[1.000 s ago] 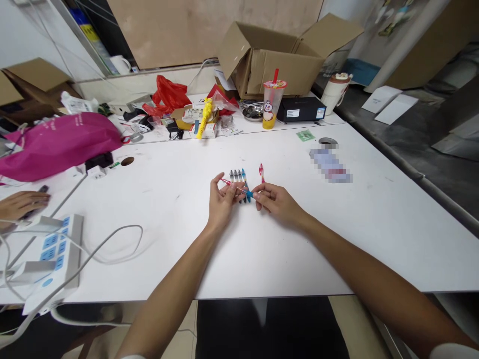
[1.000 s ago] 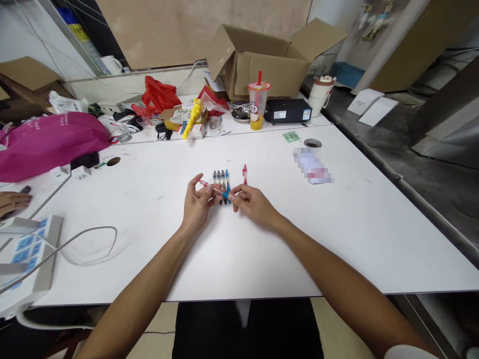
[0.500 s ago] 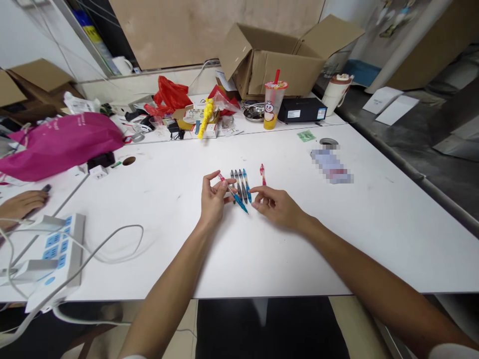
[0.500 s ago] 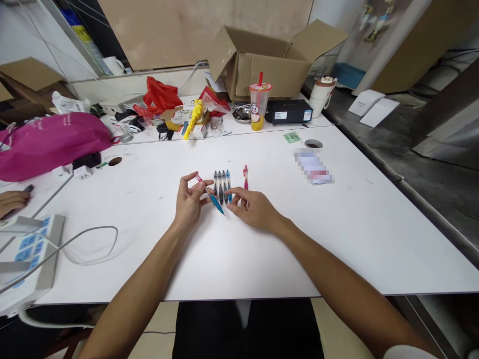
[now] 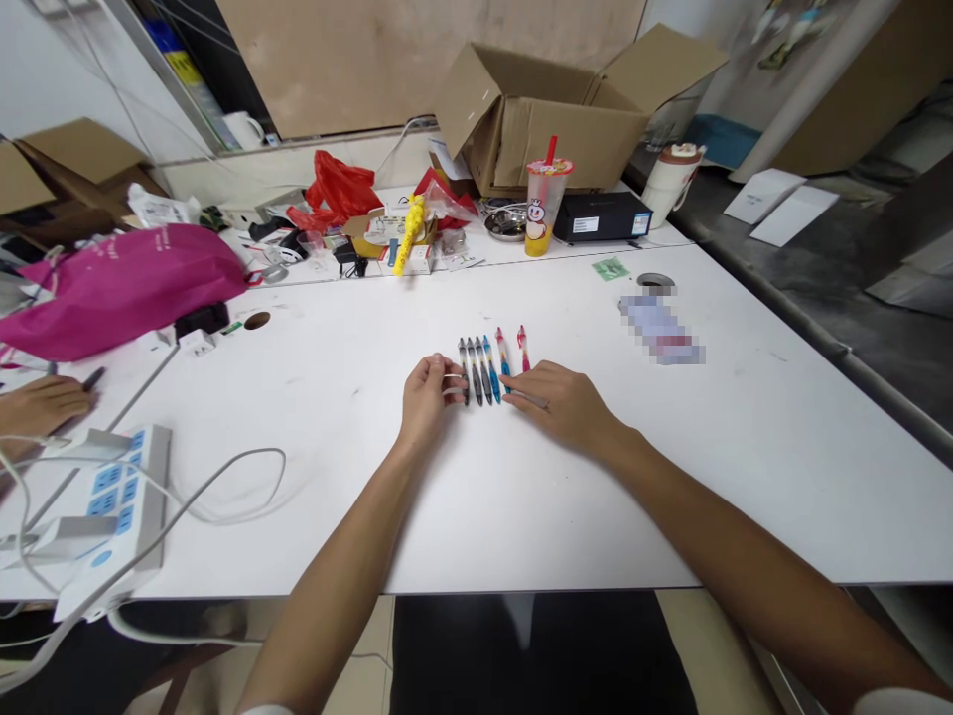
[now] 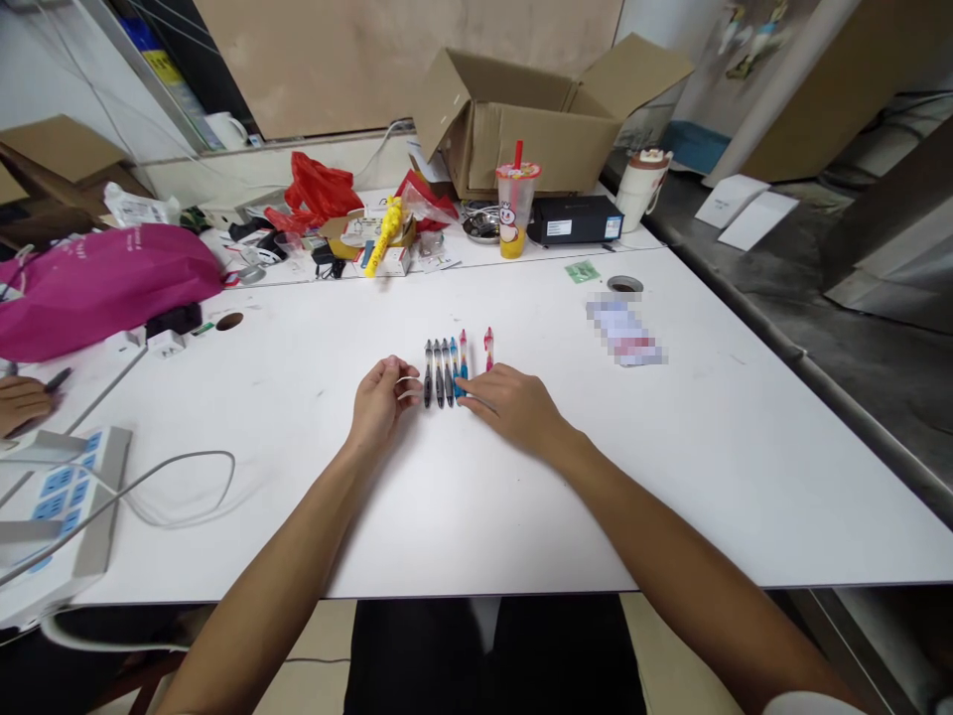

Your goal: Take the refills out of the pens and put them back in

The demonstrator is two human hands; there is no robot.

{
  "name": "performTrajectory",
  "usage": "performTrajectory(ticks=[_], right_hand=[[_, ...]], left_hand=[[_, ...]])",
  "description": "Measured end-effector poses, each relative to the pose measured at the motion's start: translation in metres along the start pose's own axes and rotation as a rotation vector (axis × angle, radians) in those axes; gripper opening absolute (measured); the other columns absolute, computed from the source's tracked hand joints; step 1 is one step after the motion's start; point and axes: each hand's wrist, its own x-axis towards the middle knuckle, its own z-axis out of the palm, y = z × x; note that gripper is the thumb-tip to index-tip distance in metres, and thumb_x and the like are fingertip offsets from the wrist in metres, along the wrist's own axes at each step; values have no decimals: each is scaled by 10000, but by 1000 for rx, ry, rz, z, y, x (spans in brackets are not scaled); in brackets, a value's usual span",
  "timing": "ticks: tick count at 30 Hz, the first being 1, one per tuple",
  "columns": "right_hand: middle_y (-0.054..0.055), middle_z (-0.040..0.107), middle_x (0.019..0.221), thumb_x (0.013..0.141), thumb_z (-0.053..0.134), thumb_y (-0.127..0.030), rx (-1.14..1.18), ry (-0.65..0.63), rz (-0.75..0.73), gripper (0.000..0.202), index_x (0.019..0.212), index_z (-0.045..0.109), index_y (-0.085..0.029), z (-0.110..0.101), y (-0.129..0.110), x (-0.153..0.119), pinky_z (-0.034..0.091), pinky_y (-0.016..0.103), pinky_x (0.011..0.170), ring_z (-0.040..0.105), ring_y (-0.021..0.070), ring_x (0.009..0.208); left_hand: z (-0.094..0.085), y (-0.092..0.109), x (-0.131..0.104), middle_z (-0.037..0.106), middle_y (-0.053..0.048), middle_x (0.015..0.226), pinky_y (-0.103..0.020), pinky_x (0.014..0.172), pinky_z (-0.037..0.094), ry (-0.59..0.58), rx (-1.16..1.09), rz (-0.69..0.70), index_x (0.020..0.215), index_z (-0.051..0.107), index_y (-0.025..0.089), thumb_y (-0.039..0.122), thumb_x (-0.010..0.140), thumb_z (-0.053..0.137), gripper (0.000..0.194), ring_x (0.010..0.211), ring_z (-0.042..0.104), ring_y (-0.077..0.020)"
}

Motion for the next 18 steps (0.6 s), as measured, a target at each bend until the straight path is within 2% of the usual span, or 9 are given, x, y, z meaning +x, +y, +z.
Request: performTrajectory(ticks=[3, 7, 11, 18], right_hand=[[47, 791, 1052, 1039, 480, -403, -79, -51, -18, 352, 1243, 740, -281, -3, 7, 1, 500, 433, 796, 619, 267, 940], [82, 764, 1063, 1029, 509, -394, -120, -80, -85, 329, 1194, 763, -267, -3, 10, 3, 477, 429, 839, 591, 263, 950], [94, 747, 1067, 1019, 532, -373, -140, -98, -92, 300, 1165, 772, -267, -1, 13, 5, 457, 429, 852, 578, 269, 979], [96, 722, 1075, 1017, 528, -370, -158, -123, -97, 292, 1175, 753, -271, 3, 15, 6, 440, 412, 856, 580, 267, 994]], left_hand=[[0, 3, -1, 501, 30, 596, -216, 450, 394, 1, -2, -31, 681, 457, 208, 542, 943, 598, 447, 464, 478, -89], [3, 7, -3, 363, 55, 509, -223, 418, 303, 0, 24, -26, 605, 324, 224, 551, 964, 551, 536, 404, 358, -75], [5, 8, -4, 337, 69, 536, -215, 416, 293, 12, -31, -53, 640, 374, 216, 489, 966, 564, 466, 404, 322, -68], [8, 8, -5, 405, 62, 588, -207, 436, 338, 17, -69, -79, 756, 512, 200, 322, 931, 540, 215, 424, 377, -72]])
